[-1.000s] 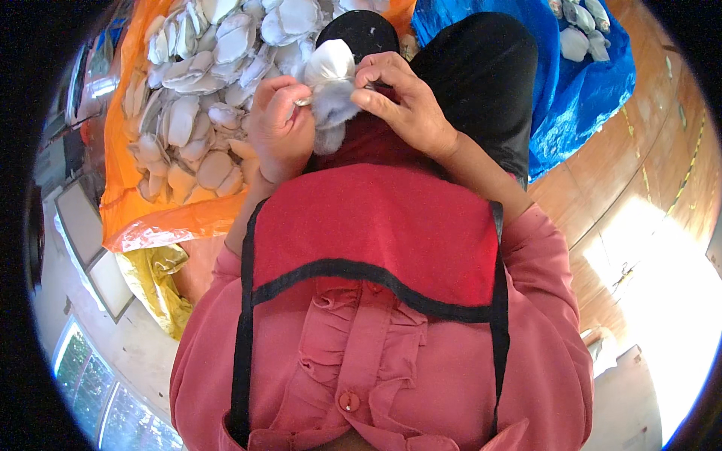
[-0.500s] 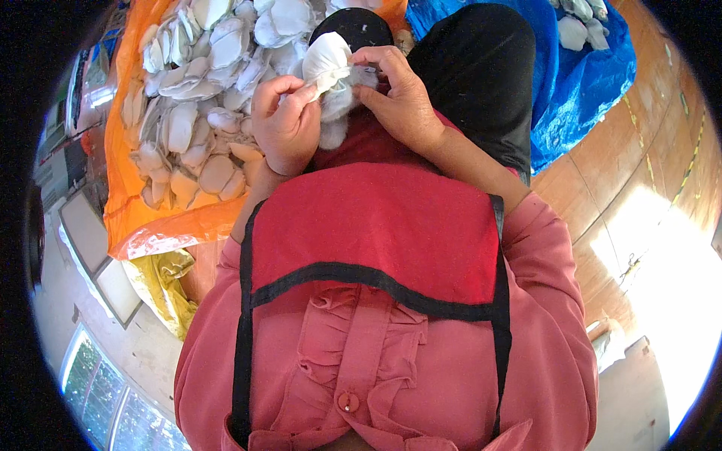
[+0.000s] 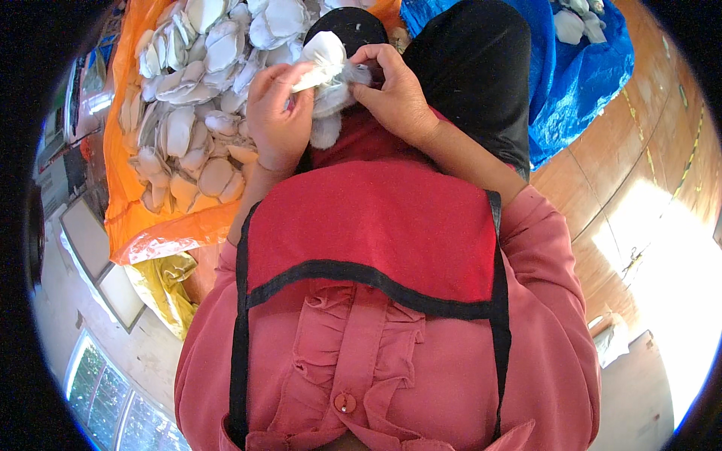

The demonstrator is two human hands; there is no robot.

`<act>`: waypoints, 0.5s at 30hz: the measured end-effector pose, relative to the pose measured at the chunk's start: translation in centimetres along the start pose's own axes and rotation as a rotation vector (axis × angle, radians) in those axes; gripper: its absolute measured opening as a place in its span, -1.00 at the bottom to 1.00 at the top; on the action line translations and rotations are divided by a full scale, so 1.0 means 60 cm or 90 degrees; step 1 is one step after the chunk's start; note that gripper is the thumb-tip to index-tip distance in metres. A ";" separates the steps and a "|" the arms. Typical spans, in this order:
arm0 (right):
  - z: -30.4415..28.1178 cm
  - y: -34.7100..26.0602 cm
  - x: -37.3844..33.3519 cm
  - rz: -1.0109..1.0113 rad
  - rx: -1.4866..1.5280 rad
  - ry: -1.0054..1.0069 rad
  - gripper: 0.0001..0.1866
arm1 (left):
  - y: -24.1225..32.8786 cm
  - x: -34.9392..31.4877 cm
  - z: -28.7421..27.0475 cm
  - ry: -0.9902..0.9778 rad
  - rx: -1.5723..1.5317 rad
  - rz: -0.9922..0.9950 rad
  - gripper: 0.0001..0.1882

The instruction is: The person sits on the floor and repeatedly stuffs white fabric pieces into a sock, compressing the bundle with both hands. The workspace includes large orange and blue sacks filled with similar white items.

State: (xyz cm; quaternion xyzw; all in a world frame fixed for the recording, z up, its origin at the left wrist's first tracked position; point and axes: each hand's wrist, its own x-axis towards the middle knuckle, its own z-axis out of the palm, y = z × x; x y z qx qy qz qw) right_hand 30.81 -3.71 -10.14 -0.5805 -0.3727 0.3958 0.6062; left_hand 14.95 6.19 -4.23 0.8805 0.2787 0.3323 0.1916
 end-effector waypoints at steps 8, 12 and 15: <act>0.002 -0.002 0.004 -0.096 0.016 -0.010 -0.71 | 0.011 0.013 -0.022 -0.074 0.115 0.154 -0.63; 0.004 -0.023 0.004 -0.148 -0.027 -0.027 -0.77 | 0.002 0.015 -0.032 -0.118 0.099 0.146 -0.65; 0.004 -0.027 0.001 -0.161 -0.026 -0.055 -0.77 | 0.002 0.009 -0.032 -0.144 0.117 0.128 -0.66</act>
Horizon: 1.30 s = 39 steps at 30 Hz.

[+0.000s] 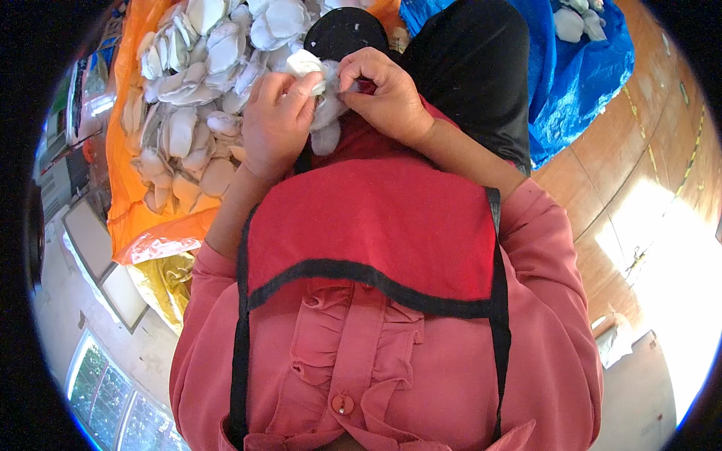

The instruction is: The person sits on the floor and repeatedly stuffs white fabric pieces into a sock, compressing the bundle with both hands. The workspace includes large orange and blue sacks filled with similar white items.

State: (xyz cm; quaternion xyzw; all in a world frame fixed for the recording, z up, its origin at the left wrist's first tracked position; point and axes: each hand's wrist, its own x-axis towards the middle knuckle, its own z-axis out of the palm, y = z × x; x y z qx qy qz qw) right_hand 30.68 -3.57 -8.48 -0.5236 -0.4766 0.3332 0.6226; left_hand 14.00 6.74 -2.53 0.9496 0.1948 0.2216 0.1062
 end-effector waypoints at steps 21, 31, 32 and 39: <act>-0.012 0.003 -0.003 -0.017 -0.142 -0.033 -0.57 | 0.004 0.000 0.045 0.122 -0.059 -0.087 -0.59; -0.023 -0.004 0.013 0.040 -0.255 -0.088 -0.65 | 0.007 0.014 0.052 0.106 -0.050 -0.048 -0.61; -0.024 -0.005 0.017 0.040 -0.271 -0.100 -0.66 | 0.008 0.015 0.054 0.100 -0.052 -0.040 -0.61; -0.043 -0.003 0.044 0.082 -0.369 -0.182 -0.69 | 0.019 0.022 0.074 0.083 -0.029 -0.040 -0.63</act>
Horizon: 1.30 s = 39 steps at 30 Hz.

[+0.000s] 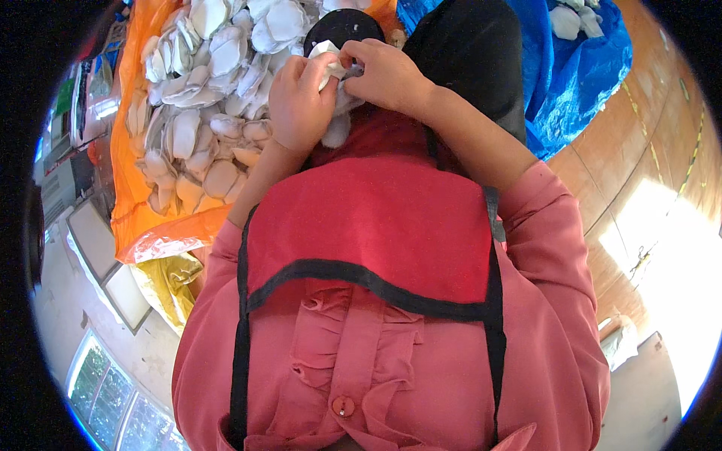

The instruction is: The person sits on the floor and repeatedly stuffs white fabric pieces into a sock, compressing the bundle with both hands. The workspace includes large orange and blue sacks filled with similar white items.

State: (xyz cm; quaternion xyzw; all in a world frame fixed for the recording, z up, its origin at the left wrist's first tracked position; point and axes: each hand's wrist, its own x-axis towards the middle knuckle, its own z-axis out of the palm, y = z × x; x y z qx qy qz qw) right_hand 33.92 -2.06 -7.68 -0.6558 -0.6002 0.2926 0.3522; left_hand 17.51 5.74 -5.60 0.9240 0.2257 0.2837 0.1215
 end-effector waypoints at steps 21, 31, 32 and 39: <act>0.012 -0.030 -0.038 -0.016 0.086 0.067 -0.57 | -0.010 0.008 -0.044 0.022 0.081 0.089 -0.63; 0.011 -0.022 -0.038 -0.110 -0.054 0.008 -0.53 | -0.040 0.014 -0.087 -0.205 -0.050 0.228 -0.62; 0.009 -0.020 -0.035 -0.126 -0.069 0.001 -0.53 | -0.038 0.013 -0.085 -0.203 -0.059 0.220 -0.62; -0.001 -0.028 -0.011 -0.144 -0.151 -0.083 -0.57 | -0.033 0.002 -0.069 -0.179 0.025 0.243 -0.61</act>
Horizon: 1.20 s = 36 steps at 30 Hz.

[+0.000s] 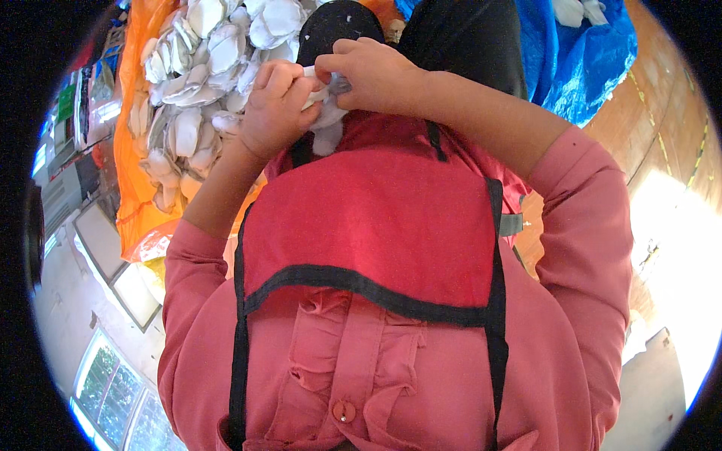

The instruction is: The person sits on the floor and repeatedly stuffs white fabric pieces into a sock, compressing the bundle with both hands. The workspace includes large orange and blue sacks filled with similar white items.

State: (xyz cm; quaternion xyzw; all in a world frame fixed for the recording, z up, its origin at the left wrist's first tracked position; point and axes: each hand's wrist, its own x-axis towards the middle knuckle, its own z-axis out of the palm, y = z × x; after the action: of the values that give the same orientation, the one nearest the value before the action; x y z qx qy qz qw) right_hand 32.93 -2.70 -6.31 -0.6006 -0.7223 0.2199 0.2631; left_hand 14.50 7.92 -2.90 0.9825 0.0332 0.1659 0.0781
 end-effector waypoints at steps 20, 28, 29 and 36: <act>0.084 -0.004 -0.070 0.110 0.255 0.245 -0.47 | 0.058 0.021 -0.047 -0.168 -0.086 -0.190 -0.69; 0.069 -0.018 -0.073 0.176 0.315 0.211 -0.46 | 0.066 0.007 -0.041 -0.168 -0.077 -0.212 -0.66; 0.068 -0.018 -0.074 0.182 0.325 0.202 -0.45 | 0.072 0.006 -0.036 -0.158 -0.073 -0.223 -0.65; 0.060 0.003 -0.086 0.070 0.413 0.143 -0.34 | 0.080 -0.005 -0.011 -0.057 -0.103 -0.185 -0.64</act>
State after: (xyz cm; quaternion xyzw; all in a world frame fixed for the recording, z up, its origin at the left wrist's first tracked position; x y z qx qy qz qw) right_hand 31.45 -7.75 -9.77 -0.5442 -0.5477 0.3843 0.5061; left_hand 14.19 3.25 -1.57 0.9642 0.1580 0.1108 0.1818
